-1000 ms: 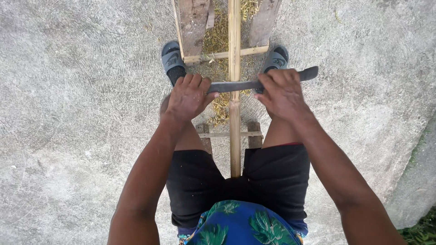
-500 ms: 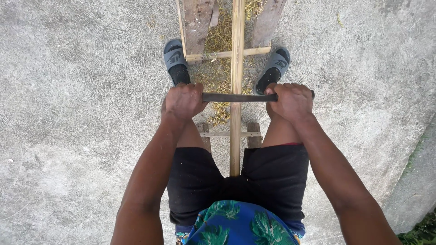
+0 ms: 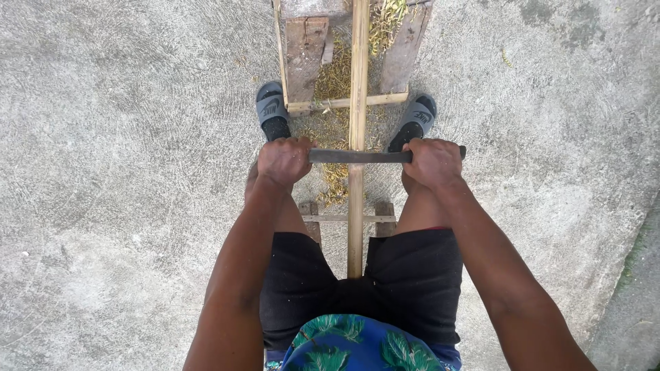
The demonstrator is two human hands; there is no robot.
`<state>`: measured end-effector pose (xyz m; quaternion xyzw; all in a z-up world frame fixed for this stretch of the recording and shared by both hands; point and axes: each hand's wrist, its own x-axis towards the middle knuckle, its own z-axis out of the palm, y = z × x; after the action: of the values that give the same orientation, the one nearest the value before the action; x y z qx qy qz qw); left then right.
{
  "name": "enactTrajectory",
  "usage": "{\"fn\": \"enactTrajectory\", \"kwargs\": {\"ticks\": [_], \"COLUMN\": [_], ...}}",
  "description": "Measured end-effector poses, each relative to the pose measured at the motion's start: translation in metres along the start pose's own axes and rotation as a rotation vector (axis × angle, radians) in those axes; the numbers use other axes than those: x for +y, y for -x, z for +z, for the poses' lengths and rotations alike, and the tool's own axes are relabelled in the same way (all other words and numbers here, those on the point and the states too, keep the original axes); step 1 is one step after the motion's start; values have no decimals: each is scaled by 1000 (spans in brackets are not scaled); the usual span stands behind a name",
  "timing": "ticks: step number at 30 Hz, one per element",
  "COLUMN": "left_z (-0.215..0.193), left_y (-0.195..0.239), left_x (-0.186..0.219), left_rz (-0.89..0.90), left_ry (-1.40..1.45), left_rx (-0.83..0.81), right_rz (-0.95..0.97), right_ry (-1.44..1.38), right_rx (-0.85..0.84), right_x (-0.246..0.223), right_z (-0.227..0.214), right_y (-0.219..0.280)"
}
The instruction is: Using a machete as a scraper to shave the outer bark and skin off a bamboo pole.
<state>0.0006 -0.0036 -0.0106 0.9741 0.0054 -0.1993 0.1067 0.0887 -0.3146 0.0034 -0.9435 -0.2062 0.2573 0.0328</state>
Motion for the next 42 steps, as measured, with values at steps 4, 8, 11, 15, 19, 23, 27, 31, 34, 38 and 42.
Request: {"fn": "enactTrajectory", "kwargs": {"ticks": [4,8,11,15,19,23,27,31,34,38,42], "left_z": [15,7,4,1,-25,-27,-41,-49,-57,-61,-72], "left_y": [-8,-26,-40,-71,-84,-100,-128,-155,-165,-166,-141], "left_x": [-10,-19,-26,-38,-32,-39,-49,-57,-61,-60,-43], "left_rz": [26,47,78,96,45,30,-42,-37,-70,-29,-49], "left_ry": [4,16,-27,-148,-98,-97,-203,-159,-127,-170,-186], "left_rx": [143,179,200,197,115,177,41,107,102,180,41], "right_rz": [-18,9,9,-4,22,19,-15,-45,-35,-15,42], "right_ry": [6,-21,-31,-71,-23,12,53,79,120,76,9], "right_rx": [60,100,137,181,138,87,71,116,74,69,38], "right_x": [-1,1,4,7,9,10,17,21,23,24,20], "right_z": [1,6,10,2,-18,-36,-50,-68,-70,-59,-42], "right_y": [-8,-24,-33,-60,-79,-105,-147,-184,-202,-193,-161]}}
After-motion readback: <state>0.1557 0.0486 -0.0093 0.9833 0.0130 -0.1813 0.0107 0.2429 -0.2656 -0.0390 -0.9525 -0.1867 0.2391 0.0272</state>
